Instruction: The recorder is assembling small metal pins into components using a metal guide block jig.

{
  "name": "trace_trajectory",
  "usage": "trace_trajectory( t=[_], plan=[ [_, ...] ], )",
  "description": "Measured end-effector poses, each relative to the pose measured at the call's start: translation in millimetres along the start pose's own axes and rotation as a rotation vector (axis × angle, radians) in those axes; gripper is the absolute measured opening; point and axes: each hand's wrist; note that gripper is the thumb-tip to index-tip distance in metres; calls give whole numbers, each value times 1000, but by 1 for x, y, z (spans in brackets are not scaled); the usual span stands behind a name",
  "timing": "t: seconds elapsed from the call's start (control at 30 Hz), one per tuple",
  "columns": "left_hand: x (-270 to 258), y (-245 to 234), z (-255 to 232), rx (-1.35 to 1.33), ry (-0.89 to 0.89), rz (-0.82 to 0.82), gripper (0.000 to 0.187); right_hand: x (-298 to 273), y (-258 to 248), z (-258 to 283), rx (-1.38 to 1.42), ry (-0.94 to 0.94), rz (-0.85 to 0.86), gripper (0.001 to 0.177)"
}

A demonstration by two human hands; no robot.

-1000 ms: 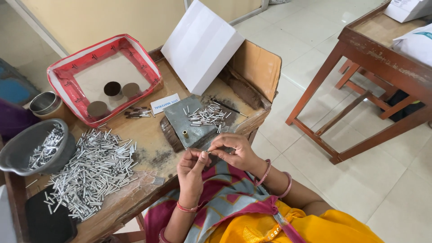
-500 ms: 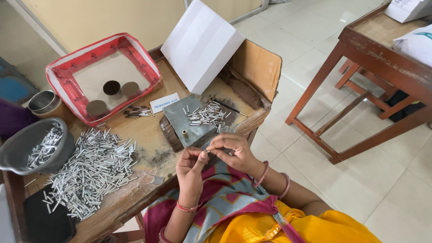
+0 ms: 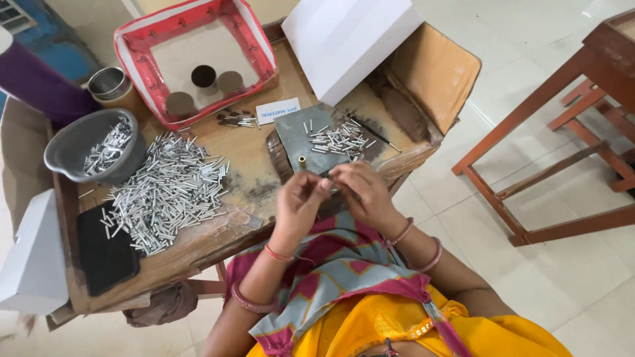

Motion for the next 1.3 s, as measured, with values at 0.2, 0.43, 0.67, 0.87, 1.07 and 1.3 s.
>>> trace_trajectory(
  t=[0.2,0.43,0.67,0.87,1.07,1.3],
  plan=[
    [72,-79,-19,749,321,-339,18,27,-9,-52,-301,-67,-128,12],
    [82,-88,11,895,235,-226,37,33,4,-36,-333,7,-135,25],
    [61,-73,5,831,218,-272,23,51,28,-13,-149,-135,71,34],
    [75,-62,27,356,76,-410,27,60,45,-44,-163,-157,219,20],
    [85,-48,34,-55,79,-434,53,67,36,-20,-341,-220,132,18],
    [95,-56,49,-430,91,-427,49,40,57,-13,-159,-232,132,24]
  ],
)
Point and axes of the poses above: each hand's wrist, its own x-axis towards the middle knuckle, its own y-axis out of the palm, z = x × y, and after that the axes turned 5 degrees about -y, right-handed
